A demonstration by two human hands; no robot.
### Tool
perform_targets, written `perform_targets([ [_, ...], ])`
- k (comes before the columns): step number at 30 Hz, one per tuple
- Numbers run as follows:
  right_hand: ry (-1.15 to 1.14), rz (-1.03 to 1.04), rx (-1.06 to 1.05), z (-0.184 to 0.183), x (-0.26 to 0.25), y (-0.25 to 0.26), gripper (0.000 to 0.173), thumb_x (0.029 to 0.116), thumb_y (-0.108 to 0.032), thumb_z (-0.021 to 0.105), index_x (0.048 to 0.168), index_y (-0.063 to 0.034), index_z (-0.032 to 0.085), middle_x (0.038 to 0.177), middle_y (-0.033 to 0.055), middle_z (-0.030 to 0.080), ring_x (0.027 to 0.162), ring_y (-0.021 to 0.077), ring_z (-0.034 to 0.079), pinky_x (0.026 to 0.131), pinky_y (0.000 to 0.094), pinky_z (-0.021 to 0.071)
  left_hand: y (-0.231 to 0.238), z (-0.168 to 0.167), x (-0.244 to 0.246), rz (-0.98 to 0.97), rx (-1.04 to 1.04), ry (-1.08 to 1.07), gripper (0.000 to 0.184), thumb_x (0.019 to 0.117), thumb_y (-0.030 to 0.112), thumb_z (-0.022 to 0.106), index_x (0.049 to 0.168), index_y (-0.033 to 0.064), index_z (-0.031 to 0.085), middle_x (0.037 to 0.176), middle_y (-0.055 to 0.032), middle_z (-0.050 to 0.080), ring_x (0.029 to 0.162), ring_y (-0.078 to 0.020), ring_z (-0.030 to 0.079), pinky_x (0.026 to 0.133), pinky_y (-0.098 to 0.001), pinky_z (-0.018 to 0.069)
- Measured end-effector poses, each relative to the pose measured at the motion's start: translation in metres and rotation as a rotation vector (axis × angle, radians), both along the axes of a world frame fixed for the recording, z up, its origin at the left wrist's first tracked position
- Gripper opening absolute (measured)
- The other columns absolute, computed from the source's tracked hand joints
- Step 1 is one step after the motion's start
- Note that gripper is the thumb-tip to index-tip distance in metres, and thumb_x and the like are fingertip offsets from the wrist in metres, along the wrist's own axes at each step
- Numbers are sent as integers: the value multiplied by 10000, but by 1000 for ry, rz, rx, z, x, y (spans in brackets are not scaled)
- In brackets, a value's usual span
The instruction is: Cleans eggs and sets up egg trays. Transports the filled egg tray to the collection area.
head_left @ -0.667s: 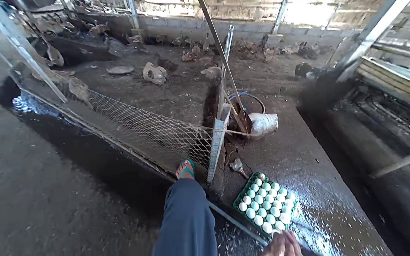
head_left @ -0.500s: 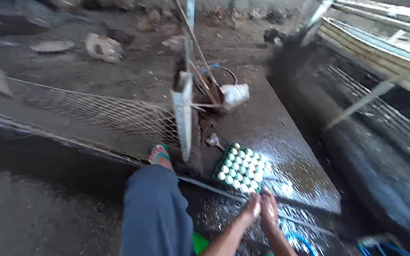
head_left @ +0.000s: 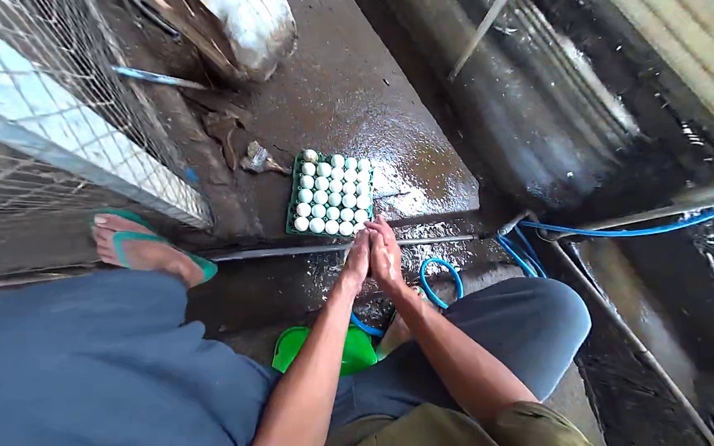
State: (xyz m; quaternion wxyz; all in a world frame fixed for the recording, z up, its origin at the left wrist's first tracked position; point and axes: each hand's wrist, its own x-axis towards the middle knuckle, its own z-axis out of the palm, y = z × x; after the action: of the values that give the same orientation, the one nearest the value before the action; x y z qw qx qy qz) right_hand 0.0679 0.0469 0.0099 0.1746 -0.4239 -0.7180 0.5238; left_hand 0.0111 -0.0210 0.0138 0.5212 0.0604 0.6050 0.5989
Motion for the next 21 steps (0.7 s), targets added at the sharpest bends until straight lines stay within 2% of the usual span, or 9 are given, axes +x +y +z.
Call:
perform_targets([
  [2,-2,-150,-102,-3,-7,9,410,1070,-155,360,1338,-35,645,1446,191,568,1351,303,521,1083,519,438,6,-4,6,12,-58,100,514,1122,440,249,1397,104,525,1032,-103,614,768,-147,573,609,-316,485],
  [4,-28,-170,-126,2,-10,6,423,1082,-178,327,1370,-44,606,1315,199,624,1194,306,591,973,527,483,7,-1,6,59,-36,100,507,1130,365,271,1414,35,531,1213,-169,632,1001,-207,620,831,-387,529],
  [6,-20,-40,-65,8,-6,-10,425,1065,-157,352,1350,-54,650,1528,185,497,1437,311,443,1156,520,379,3,0,4,89,13,68,488,1136,278,264,1449,-32,472,1375,-226,570,1229,-259,569,1051,-444,455],
  [10,-18,-182,-191,-3,-13,13,377,1062,-141,428,1380,-68,619,1331,200,624,1197,295,597,975,514,485,7,-4,4,-2,-104,139,508,1129,389,232,1223,64,610,937,-96,620,724,-156,572,607,-328,487],
  [13,-29,-62,-141,3,-6,-5,394,1069,-152,411,1390,-39,610,1491,194,532,1393,289,497,1136,496,416,2,-8,2,14,-46,171,503,1134,291,254,1420,-31,513,1317,-231,607,1176,-269,606,1025,-450,478],
  [14,-6,-26,-113,2,-4,-7,389,1047,-132,424,1343,-46,662,1546,180,486,1461,288,427,1183,497,366,-1,-10,1,-10,-26,199,493,1134,267,246,1437,-34,493,1336,-227,598,1180,-257,601,1029,-433,474],
  [17,-15,-109,-236,-4,-9,16,378,1057,-116,439,1371,-44,637,1480,181,550,1381,289,507,1104,503,433,4,-9,3,-34,-88,192,474,1127,342,211,1207,58,582,876,-71,582,652,-134,528,568,-311,463],
  [19,-28,-93,-186,-1,-9,11,384,1062,-132,423,1374,-31,623,1363,204,617,1251,290,584,1021,499,476,5,-9,2,0,-103,166,498,1130,330,233,1257,22,604,976,-126,627,775,-183,578,685,-375,503],
  [21,-16,27,-105,5,-3,1,418,1036,-123,416,1383,-53,637,1532,170,509,1440,272,463,1168,490,388,1,-9,0,8,-82,168,498,1136,282,223,1315,-16,580,1108,-175,648,938,-212,617,842,-411,515],
])
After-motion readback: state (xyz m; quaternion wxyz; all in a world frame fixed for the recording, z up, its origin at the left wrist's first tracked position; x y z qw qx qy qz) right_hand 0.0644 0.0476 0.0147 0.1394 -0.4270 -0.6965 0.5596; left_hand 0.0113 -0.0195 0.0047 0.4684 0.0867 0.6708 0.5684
